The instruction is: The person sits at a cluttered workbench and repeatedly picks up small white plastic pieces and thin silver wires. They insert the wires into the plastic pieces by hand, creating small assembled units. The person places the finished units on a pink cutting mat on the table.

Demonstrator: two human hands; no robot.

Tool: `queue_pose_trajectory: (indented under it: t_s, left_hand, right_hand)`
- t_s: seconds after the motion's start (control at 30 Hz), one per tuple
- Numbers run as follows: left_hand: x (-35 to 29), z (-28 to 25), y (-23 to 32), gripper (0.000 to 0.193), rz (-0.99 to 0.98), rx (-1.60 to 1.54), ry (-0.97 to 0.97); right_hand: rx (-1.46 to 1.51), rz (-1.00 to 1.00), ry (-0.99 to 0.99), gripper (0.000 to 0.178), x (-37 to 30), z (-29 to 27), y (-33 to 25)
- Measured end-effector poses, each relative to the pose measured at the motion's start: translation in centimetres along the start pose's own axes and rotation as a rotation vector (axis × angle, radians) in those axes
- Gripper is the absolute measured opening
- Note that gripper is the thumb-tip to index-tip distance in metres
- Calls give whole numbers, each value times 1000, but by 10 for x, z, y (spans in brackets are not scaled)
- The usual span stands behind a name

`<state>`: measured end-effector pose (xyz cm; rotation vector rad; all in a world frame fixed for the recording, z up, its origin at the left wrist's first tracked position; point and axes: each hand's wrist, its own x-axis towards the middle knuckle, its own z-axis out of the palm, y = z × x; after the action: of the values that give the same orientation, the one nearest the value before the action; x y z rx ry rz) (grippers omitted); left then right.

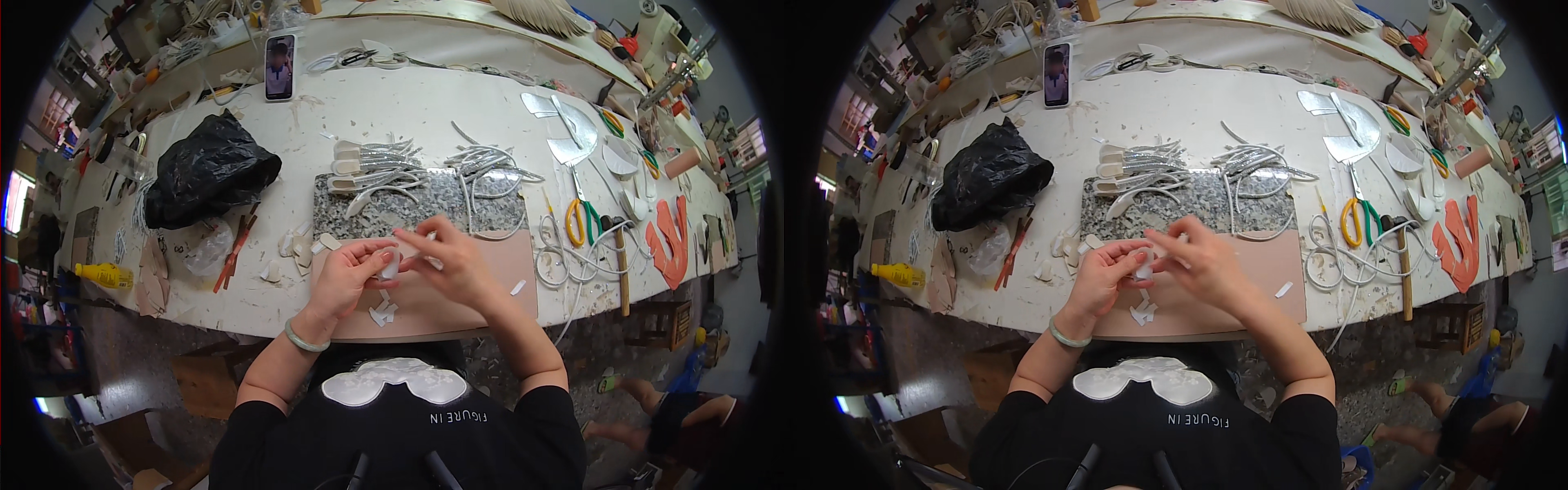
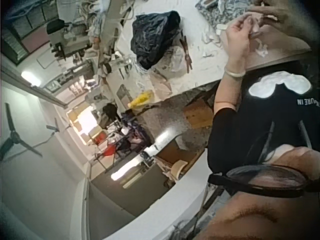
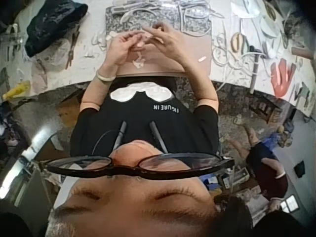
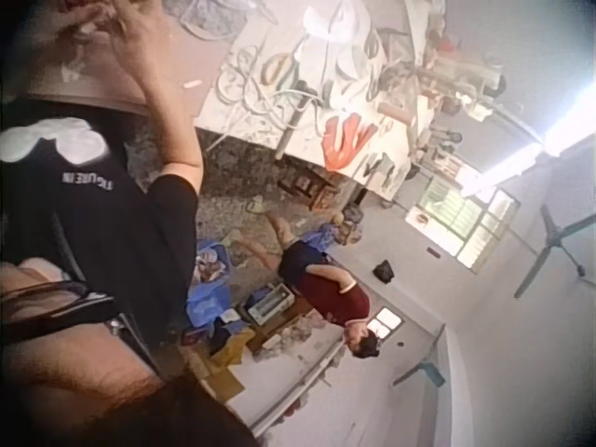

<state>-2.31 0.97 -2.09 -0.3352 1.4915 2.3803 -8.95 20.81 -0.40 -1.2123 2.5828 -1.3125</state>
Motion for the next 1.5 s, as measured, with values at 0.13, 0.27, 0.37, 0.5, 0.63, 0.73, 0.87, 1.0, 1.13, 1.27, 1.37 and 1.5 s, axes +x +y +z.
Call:
queue_pose_trajectory:
  t_s: [0.13, 0.27, 0.37, 0.5, 0.63, 0.73, 0.87, 1.0, 1.13, 1.27, 1.37, 1.5]
  left_hand:
    - [1, 3, 6, 30, -50, -145, -123]
    - [-1, 0, 10, 32, -90, -226, -150]
    - [3, -7, 5, 34, -65, -184, -76]
    - [-1, 3, 20, 35, -106, -164, -138]
    - [-3, 13, 22, 36, -86, -116, -210]
    - [0, 5, 12, 35, -133, -289, -267]
    - [-1, 3, 5, 36, -184, -395, -253]
    - [-2, 8, 11, 36, -138, -223, -244]
    - [-2, 10, 9, 35, -165, -307, -228]
    - [3, 5, 2, 33, -86, -261, -107]
    - [9, -1, 1, 34, 19, -159, 46]
    - [6, 7, 7, 39, 20, -6, 19]
  right_hand:
    - [-70, -162, 84, 38, -1, 11, 4]
    - [169, -135, 148, 29, -2, 11, 6]
    - [250, -155, 172, 27, -2, 4, 3]
    - [116, -254, 184, 32, -1, -6, 4]
    - [8, -328, 240, 38, 1, -3, 2]
    - [-55, -399, 310, 36, 2, -1, -1]
    - [-124, -484, 355, 37, 3, -4, -5]
    - [-153, -504, 326, 34, -3, -3, 0]
    - [-74, -454, 311, 25, -7, 2, 2]
    - [-71, -427, 261, 25, -8, -2, 1]
    - [61, -339, 181, 22, -9, -20, -1]
    - [226, -63, 26, 17, -6, -22, 1]
